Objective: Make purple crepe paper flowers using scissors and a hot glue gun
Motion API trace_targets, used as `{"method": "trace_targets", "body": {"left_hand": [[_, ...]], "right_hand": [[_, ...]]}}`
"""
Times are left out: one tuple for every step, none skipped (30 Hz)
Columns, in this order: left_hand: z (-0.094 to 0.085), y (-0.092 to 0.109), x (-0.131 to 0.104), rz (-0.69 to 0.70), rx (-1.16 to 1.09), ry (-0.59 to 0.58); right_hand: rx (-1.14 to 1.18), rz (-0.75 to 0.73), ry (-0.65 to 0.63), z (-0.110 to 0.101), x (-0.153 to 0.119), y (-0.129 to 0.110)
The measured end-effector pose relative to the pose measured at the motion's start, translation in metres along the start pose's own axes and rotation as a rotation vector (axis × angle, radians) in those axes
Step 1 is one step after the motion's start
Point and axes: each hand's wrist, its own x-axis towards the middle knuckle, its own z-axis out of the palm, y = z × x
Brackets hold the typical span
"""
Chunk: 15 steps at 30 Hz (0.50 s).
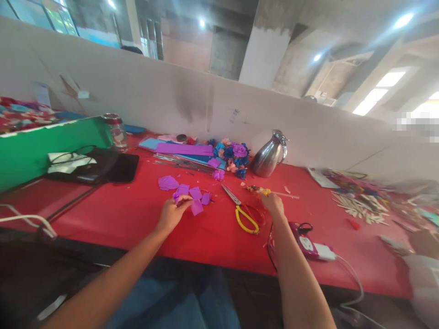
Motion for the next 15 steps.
{"method": "trace_targets", "body": {"left_hand": [[0.0,0.0,0.0,0.001,0.0,-0.002],[0.0,0.0,0.0,0.002,0.001,-0.004],[0.001,0.0,0.0,0.002,-0.001,-0.007],[0.001,0.0,0.0,0.002,-0.005,-0.009],[0.002,-0.001,0.0,0.001,-0.013,-0.012],[0.002,-0.001,0.0,-0.002,-0.027,-0.018],[0.003,-0.002,0.0,-0.008,-0.044,-0.026],[0.003,-0.003,0.0,-0.016,-0.062,-0.037],[0.003,-0.004,0.0,-0.024,-0.08,-0.051],[0.003,-0.005,0.0,-0.031,-0.093,-0.066],[0.003,-0.005,0.0,-0.037,-0.102,-0.081],[0.004,-0.006,0.0,-0.041,-0.103,-0.092],[0.004,-0.007,0.001,-0.046,-0.1,-0.102],[0.004,-0.007,0.001,-0.05,-0.094,-0.104],[0.004,-0.007,0.001,-0.05,-0.088,-0.098]], "right_hand": [[-0.022,0.005,0.038,0.0,-0.003,-0.003],[-0.018,0.006,0.078,0.002,-0.008,-0.009],[-0.012,-0.027,0.103,0.006,-0.014,-0.019],[0.005,-0.073,0.118,0.012,-0.022,-0.031],[0.034,-0.123,0.094,0.019,-0.031,-0.046],[0.129,-0.249,-0.058,0.028,-0.04,-0.063],[0.233,-0.352,-0.217,0.038,-0.05,-0.08],[0.311,-0.424,-0.366,0.047,-0.059,-0.096],[0.358,-0.475,-0.475,0.056,-0.068,-0.11],[0.383,-0.498,-0.527,0.064,-0.076,-0.122],[0.386,-0.508,-0.548,0.07,-0.081,-0.131],[0.372,-0.515,-0.567,0.075,-0.086,-0.136],[0.359,-0.511,-0.578,0.079,-0.088,-0.138],[0.356,-0.494,-0.585,0.082,-0.088,-0.138],[0.366,-0.465,-0.584,0.085,-0.087,-0.135]]}}
